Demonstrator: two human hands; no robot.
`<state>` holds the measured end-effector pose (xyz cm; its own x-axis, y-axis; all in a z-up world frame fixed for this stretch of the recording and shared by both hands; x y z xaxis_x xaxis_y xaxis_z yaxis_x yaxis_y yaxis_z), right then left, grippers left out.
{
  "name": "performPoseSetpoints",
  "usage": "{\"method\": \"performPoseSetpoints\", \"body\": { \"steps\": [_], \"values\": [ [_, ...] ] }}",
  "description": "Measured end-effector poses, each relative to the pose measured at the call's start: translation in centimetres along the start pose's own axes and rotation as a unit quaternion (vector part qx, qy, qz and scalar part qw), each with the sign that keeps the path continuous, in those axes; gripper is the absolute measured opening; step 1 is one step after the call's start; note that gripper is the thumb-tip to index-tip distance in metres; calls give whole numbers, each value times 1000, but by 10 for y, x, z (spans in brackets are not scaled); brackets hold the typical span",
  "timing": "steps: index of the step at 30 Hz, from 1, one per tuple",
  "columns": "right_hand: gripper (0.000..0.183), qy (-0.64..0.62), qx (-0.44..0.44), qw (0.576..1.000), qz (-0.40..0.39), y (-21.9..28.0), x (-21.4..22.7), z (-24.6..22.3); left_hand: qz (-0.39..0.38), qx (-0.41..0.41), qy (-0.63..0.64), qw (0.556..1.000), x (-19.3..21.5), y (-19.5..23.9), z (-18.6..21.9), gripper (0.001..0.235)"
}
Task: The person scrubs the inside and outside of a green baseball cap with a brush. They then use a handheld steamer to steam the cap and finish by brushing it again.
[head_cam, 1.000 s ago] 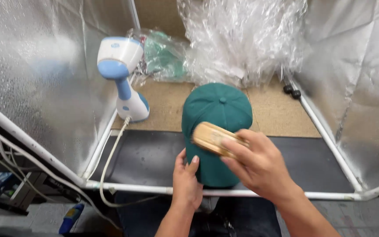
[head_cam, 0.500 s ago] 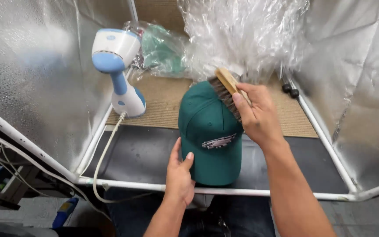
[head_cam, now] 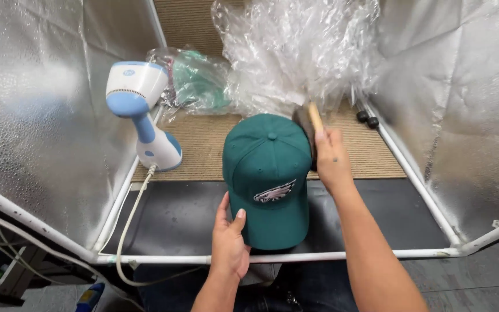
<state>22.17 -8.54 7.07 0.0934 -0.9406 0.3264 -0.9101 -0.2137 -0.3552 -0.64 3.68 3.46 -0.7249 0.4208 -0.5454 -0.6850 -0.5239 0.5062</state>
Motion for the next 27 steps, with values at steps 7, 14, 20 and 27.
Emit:
{"method": "performPoseSetpoints", "body": {
  "steps": [7,14,20,27],
  "values": [
    [44,-42,-115,985,-123,-27,53,84,16,5,-5,1000,7,-8,-1,61],
    [47,314,-221,923,-1,-70,108,134,47,-154,-171,972,22,-46,15,67],
    [50,175,58,981,54,-27,52,56,-68,-228,-247,939,-10,-44,52,82],
    [77,-148,5,973,-180,45,-9,-79,-104,-257,-271,922,-20,-39,54,84]
  ]
}}
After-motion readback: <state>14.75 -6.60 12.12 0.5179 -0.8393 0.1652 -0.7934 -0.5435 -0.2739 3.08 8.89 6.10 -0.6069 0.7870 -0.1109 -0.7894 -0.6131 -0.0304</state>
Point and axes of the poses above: each hand's wrist, its own y-axis away from the middle knuckle, its own x-axis out of the back of the hand, z = x × y, the point moved 3 cm from there along -y, towards the middle knuckle, and after that the axes turned 4 degrees about x, right-handed, at the moved point
